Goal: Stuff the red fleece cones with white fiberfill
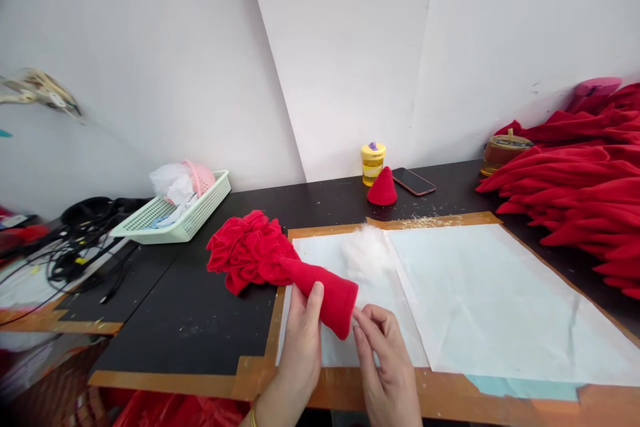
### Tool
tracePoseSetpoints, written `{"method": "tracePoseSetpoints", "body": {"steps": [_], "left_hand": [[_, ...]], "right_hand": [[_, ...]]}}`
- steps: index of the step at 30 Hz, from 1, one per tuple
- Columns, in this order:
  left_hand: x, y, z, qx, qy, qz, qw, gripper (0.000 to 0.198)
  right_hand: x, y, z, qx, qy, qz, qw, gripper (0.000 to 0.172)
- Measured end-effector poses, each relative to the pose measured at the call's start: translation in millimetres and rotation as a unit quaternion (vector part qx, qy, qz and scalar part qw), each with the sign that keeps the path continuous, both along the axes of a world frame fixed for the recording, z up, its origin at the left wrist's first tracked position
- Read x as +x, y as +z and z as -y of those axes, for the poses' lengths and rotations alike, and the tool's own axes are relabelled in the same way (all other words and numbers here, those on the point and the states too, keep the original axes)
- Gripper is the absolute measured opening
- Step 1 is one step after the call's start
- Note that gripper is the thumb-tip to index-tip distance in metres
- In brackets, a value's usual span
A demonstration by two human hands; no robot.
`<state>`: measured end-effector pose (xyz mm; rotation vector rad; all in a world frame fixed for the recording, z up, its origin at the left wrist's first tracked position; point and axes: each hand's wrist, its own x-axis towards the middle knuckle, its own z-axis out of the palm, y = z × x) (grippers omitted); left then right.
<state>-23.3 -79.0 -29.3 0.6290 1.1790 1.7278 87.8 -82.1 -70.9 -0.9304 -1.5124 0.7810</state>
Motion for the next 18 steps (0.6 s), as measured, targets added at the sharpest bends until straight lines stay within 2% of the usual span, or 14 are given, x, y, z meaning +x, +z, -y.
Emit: {"method": "tracePoseSetpoints", "body": {"steps": [3, 7, 11, 14, 16, 18], "left_hand": [[4.6, 4.4, 1.9, -0.024, -0.022, 0.058, 0.998, 0.055], [-3.2, 5.7, 3.6, -0.047, -0.039, 0.102, 0.993, 0.056], [-10.9, 7.0, 7.4, -0.036, -0.129, 0.116, 0.984, 0.048], [-7.5, 10.3, 10.6, -0.035, -0.148, 0.116, 0.982, 0.046], [-4.4, 12.4, 11.5, -0.044, -0.138, 0.092, 0.985, 0.048], [-3.1, 13.5, 11.8, -0.056, -0.136, 0.03, 0.989, 0.049]], "right_hand": [[-0.5, -3.1, 2.6, 0.105, 0.01, 0.061, 0.993, 0.03], [16.9, -9.0, 6.2, 0.168, 0.008, 0.118, 0.979, 0.039], [29.9, -32.4, 6.9, 0.231, -0.021, 0.187, 0.955, 0.047], [24.5, -49.6, 8.4, 0.257, -0.073, 0.191, 0.945, 0.042], [18.6, -49.3, 8.0, 0.266, -0.082, 0.192, 0.941, 0.041], [14.0, -37.7, 5.3, 0.271, -0.03, 0.209, 0.939, 0.039]]}}
